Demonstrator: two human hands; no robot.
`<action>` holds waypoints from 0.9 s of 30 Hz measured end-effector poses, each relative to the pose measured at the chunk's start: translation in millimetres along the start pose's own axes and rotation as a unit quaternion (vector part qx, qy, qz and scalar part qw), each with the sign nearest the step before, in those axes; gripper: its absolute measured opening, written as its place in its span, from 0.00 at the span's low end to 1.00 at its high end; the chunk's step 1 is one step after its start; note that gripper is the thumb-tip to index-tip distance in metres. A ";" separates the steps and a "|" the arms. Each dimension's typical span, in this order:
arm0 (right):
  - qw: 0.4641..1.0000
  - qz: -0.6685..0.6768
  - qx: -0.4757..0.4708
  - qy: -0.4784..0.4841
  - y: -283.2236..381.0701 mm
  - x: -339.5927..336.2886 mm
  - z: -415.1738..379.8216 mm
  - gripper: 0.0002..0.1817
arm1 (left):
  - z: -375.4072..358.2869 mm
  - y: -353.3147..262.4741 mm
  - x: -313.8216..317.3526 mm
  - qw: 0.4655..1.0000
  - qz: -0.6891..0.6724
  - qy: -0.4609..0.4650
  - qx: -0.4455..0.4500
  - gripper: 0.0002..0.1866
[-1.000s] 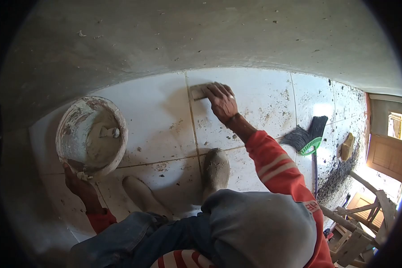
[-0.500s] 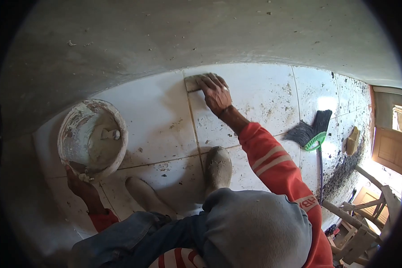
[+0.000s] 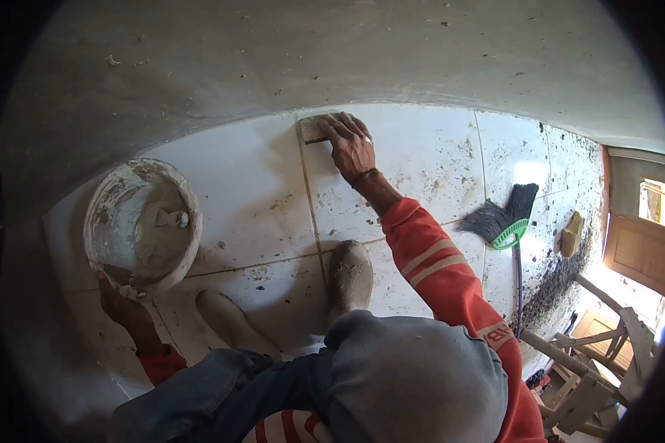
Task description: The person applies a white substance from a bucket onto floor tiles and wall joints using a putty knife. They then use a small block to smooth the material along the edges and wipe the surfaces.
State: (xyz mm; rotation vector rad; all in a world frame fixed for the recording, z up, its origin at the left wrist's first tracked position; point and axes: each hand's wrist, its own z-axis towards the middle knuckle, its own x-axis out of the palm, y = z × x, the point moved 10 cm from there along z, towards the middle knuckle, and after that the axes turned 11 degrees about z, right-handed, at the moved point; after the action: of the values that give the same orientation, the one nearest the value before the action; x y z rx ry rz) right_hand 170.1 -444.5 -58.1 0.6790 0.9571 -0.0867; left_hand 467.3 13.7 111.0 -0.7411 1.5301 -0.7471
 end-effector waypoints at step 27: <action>0.999 -0.011 0.013 -0.043 -55.1 -50.3 -14.9 0.23 | 3.1 3.2 -4.7 1.000 0.023 -0.009 0.019 0.31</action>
State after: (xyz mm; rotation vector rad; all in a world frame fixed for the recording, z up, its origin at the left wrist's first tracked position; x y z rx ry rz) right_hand 110.0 -490.8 -52.0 0.6842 0.8825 -0.1460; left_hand 470.7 19.3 110.9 -0.6809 1.5077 -0.7302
